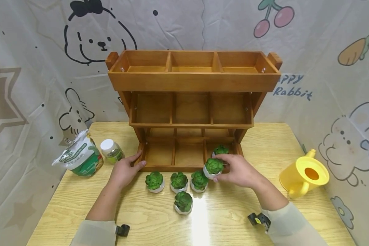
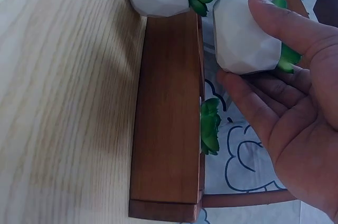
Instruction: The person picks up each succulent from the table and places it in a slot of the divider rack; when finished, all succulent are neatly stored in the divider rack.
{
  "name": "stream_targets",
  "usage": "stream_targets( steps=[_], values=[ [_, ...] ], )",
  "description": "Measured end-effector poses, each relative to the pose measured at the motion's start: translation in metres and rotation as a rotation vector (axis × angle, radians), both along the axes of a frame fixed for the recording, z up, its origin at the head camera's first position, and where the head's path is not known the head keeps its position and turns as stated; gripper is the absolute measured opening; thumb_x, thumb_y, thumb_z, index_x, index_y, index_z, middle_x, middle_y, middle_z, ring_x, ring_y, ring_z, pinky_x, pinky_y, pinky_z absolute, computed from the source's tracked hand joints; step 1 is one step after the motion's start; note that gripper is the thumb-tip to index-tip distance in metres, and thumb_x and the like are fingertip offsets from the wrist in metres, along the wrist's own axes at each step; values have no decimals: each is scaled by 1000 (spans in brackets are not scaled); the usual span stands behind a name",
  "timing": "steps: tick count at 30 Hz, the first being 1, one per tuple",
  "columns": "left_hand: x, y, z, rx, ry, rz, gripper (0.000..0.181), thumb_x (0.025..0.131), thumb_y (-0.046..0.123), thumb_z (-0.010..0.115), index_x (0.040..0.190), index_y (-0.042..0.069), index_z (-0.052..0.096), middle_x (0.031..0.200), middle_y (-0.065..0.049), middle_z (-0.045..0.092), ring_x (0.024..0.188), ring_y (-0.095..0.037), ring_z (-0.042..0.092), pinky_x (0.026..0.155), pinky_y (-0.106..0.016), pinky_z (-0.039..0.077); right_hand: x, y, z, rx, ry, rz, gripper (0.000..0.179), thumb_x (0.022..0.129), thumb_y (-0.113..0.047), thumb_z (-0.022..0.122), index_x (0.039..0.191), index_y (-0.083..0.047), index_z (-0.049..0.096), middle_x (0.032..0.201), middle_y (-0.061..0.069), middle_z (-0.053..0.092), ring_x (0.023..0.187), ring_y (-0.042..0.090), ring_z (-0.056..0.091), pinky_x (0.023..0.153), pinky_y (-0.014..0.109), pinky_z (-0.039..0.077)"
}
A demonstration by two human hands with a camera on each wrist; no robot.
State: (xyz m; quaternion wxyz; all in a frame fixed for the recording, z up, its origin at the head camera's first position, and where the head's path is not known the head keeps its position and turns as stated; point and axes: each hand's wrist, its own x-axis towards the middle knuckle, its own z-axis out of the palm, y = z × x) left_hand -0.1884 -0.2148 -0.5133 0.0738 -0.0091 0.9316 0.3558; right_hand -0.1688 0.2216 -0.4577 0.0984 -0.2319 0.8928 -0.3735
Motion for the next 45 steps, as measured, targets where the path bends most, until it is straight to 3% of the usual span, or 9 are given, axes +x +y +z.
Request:
stream_targets(
  steps=[7, 14, 20, 24, 31, 39, 45],
  values=[
    [1, 0, 0, -4, 8, -2, 62, 102, 49, 63, 156, 21, 49, 152, -19, 51, 140, -46, 46, 112, -64, 38, -7, -7, 1, 29, 64, -2, 70, 75, -26, 96, 136, -12, 66, 111, -3, 72, 92, 9, 70, 80, 39, 62],
    [0, 0, -1, -5, 3, -7, 63, 102, 51, 63, 156, 21, 49, 152, -20, 51, 140, -47, 45, 112, -64, 38, -15, -13, 0, 22, 54, -5, 69, 74, -26, 97, 135, -12, 66, 115, -1, 72, 100, 12, 72, 84, 33, 61],
    [0, -1, 0, -1, 7, -3, 63, 102, 49, 64, 156, 21, 49, 151, -20, 52, 140, -47, 46, 112, -64, 38, -22, -18, -1, 18, 60, 6, 70, 76, -25, 96, 136, -10, 65, 112, -1, 73, 94, 9, 71, 81, 37, 62],
    [1, 0, 1, 11, 3, 1, 62, 102, 48, 64, 156, 20, 49, 152, -20, 52, 141, -46, 45, 113, -64, 38, -26, -23, -1, 20, 53, -8, 71, 77, -26, 95, 138, -8, 64, 111, 1, 73, 92, 11, 72, 79, 40, 62],
    [1, 0, 1, 9, 0, -3, 62, 102, 48, 64, 156, 21, 48, 152, -19, 51, 141, -46, 45, 112, -64, 38, -33, -32, -1, 23, 47, -9, 69, 78, -28, 94, 137, -10, 64, 111, 0, 73, 93, 23, 72, 77, 32, 57],
    [1, -1, 0, 10, 14, -3, 62, 102, 47, 65, 156, 21, 49, 150, -19, 53, 139, -45, 47, 111, -63, 40, -43, -41, -1, 38, 54, 12, 68, 78, -30, 94, 137, -12, 65, 108, -2, 73, 89, 20, 71, 75, 32, 56],
    [1, -1, -1, 8, 17, -3, 61, 102, 46, 66, 155, 21, 49, 149, -19, 54, 138, -45, 49, 110, -63, 41, -53, -45, -3, 50, 61, 27, 71, 76, -28, 96, 138, -13, 65, 112, -3, 73, 97, 12, 68, 85, 36, 57]
  ],
)
